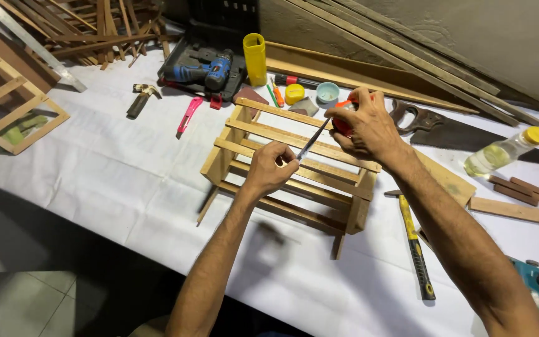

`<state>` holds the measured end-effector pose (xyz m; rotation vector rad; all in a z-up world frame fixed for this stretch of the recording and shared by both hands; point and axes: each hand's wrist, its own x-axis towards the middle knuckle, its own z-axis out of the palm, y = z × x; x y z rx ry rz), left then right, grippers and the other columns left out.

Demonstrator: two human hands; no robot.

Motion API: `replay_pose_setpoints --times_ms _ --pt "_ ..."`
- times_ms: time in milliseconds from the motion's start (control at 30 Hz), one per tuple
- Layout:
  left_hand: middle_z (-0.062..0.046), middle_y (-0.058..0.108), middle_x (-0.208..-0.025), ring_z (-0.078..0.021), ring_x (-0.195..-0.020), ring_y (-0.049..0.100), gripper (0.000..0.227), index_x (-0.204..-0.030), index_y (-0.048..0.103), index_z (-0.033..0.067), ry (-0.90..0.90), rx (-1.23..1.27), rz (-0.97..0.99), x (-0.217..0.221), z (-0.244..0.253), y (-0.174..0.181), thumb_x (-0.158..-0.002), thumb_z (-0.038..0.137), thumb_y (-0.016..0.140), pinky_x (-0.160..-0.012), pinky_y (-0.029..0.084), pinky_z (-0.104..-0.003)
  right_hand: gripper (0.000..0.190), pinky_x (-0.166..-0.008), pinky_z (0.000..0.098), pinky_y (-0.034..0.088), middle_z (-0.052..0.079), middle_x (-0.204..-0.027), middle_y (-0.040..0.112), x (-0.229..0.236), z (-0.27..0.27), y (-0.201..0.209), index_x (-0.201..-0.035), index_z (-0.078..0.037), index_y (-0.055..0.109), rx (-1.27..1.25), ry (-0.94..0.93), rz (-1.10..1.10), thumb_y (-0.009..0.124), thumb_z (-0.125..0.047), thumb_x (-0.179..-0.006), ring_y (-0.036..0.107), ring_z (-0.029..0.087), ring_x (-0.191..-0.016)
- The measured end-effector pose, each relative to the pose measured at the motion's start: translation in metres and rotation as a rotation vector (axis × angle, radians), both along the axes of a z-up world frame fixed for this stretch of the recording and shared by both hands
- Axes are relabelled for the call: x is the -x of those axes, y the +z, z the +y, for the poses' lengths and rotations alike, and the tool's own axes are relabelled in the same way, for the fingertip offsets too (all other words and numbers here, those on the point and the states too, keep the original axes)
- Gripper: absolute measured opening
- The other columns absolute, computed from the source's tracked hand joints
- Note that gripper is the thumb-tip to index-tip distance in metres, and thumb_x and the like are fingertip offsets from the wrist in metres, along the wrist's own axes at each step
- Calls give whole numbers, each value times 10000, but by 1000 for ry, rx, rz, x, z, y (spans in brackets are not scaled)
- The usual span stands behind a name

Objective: The person fits wooden slats into a small slatted rack frame, then measures wood strips with a tape measure and marks them with a pencil. They handle and sort several wood strips and boards on the work table while checking lengths against the rack.

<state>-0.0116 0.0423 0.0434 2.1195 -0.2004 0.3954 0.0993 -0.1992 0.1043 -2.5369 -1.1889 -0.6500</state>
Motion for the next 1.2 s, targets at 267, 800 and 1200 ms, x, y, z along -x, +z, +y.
replay_pose_setpoints --times_ms 267,800,1200 --pt "-49 675 -797 -171 -744 674 193 -843 758 66 -19 -17 46 -5 90 -12 -824 253 803 -698 566 -322 464 -875 512 521 199 -1223 518 -23 108 -6 -1205 -294 735 181 -53 60 820 -376 -757 490 390 -1054" --pt "-22 667 -858 -195 -857 578 165 -891 767 99 -132 -32 37 -56 228 -25 -851 259 764 -761 514 -353 476 -821 518 575 195 -1224 508 -76 253 -16 -1220 -270 724 246 -144 194 830 -406 -777 523 399 -1027" --pt "-26 673 -886 -209 -860 557 112 -900 763 108 -194 -4 107 -80 253 -34 -838 194 724 -770 505 -351 449 -733 510 598 170 -1181 511 -98 280 -29 -1173 -266 746 224 -152 204 824 -493 -793 530 380 -1037"
